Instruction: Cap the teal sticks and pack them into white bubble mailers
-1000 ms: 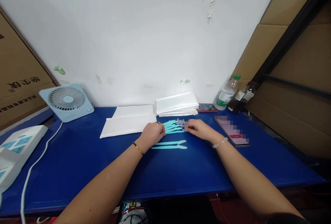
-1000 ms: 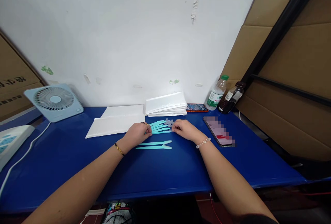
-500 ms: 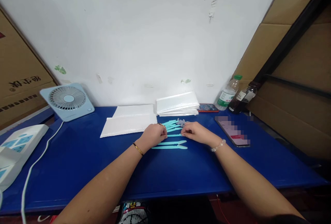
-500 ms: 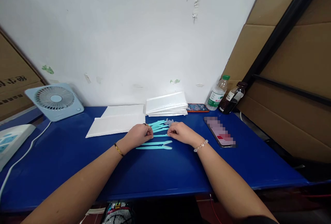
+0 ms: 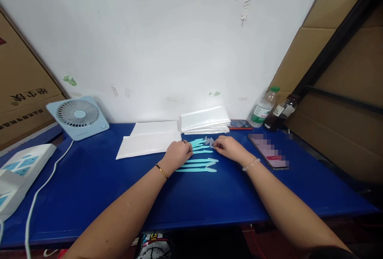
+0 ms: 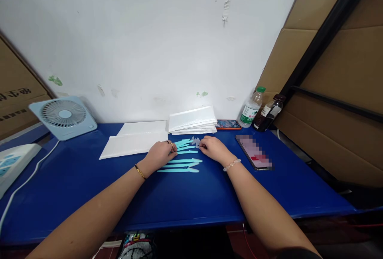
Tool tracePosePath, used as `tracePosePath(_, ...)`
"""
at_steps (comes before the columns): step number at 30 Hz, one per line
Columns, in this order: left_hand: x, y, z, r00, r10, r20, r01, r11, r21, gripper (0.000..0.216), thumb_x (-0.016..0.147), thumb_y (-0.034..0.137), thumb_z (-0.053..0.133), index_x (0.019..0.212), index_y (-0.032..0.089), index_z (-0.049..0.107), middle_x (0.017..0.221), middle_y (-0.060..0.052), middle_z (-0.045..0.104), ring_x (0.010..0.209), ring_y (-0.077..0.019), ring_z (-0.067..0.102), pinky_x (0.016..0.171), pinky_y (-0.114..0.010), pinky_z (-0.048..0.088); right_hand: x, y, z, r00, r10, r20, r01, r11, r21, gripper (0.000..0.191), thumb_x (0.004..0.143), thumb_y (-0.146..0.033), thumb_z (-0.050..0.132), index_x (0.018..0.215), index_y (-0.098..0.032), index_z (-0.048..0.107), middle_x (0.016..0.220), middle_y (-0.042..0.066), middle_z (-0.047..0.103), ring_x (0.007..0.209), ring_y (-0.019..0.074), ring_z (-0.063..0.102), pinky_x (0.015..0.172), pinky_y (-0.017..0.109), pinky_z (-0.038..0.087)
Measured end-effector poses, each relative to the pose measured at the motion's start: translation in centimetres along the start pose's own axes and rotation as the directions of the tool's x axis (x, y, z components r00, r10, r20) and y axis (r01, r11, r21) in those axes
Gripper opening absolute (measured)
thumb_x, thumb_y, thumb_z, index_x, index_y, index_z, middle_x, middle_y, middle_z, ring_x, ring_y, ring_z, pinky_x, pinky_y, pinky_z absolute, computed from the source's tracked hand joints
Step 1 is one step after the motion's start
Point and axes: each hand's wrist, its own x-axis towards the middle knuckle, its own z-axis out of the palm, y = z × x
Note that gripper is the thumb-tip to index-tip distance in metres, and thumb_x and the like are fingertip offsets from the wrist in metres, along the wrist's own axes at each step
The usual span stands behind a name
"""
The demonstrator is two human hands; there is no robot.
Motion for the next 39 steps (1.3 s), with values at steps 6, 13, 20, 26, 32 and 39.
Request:
tracePosePath(6,-0.3,0.1,-0.4,0.998,-0.056,0.014,0.056,0.998,-0.041,0.017,0.081,0.029,0.055,0.076,0.019,0.068,0.083,-0.003,0.068,0.074,-0.0174,0.061,0.066,-0.027,0.043,-0.7,0.0,-0.8,0.999,0.027,0.040,-0.032,0.992,0.124,0.011,0.079,-0.020,0.055,0.074,-0.017,0.064,0.073,0.003,0.062,0.062,0.0128,0.054,0.059,0.023,0.040)
tracePosePath(13,-0.4,0.1,-0.4,0.995,-0.090,0.033,0.092,0.992,-0.089,0.018,0.080,0.031,0.055,0.076,0.019,0.067,0.082,-0.004,0.068,0.075,-0.0176,0.062,0.064,-0.026,0.044,-0.8,0.4,-0.3,0.997,0.004,0.073,-0.023,0.965,0.262,0.017,0.082,-0.030,0.056,0.078,-0.017,0.066,0.074,0.002,0.062,0.061,0.0118,0.053,0.057,0.023,0.040)
tracePosePath(20,-0.5,-0.1,-0.2,0.998,-0.063,0.020,0.065,0.994,-0.093,0.016,0.078,0.025,0.052,0.073,0.020,0.067,0.080,-0.003,0.068,0.071,-0.0167,0.060,0.062,-0.026,0.042,-0.7,0.2,-0.2,0.995,-0.016,0.095,-0.010,0.963,0.271,0.016,0.083,-0.028,0.055,0.080,-0.017,0.065,0.076,0.002,0.061,0.062,0.0119,0.053,0.059,0.023,0.041)
tracePosePath(26,-0.5,0.3,0.1,0.998,-0.040,0.044,0.045,0.989,-0.138,0.015,0.079,0.027,0.054,0.075,0.021,0.066,0.076,-0.001,0.068,0.068,-0.0159,0.060,0.059,-0.024,0.040,-0.6,-1.6,-0.5,0.989,-0.100,0.107,0.063,0.950,0.307,0.017,0.086,-0.026,0.053,0.081,-0.018,0.067,0.081,0.004,0.065,0.071,0.0145,0.058,0.065,0.025,0.044)
tracePosePath(32,-0.5,0.3,-0.1,1.000,-0.013,0.024,0.016,0.992,-0.128,0.023,0.085,0.037,0.051,0.085,0.021,0.067,0.082,-0.002,0.068,0.072,-0.0166,0.061,0.062,-0.025,0.041,-0.4,0.0,-1.0,1.000,-0.017,-0.019,0.022,0.966,0.258,0.019,0.086,-0.022,0.051,0.091,-0.019,0.069,0.092,0.006,0.068,0.083,0.0175,0.062,0.075,0.029,0.047)
tracePosePath(39,0.0,-0.3,0.3,0.998,-0.011,-0.059,0.015,0.997,0.075,0.022,0.087,0.030,0.051,0.101,0.022,0.066,0.100,-0.005,0.064,0.087,-0.0189,0.061,0.072,-0.028,0.042,-0.3,3.0,-0.7,0.990,0.099,-0.097,-0.095,0.994,0.050,0.021,0.080,-0.017,0.054,0.097,-0.018,0.068,0.098,0.008,0.064,0.083,0.0181,0.061,0.077,0.029,0.047)
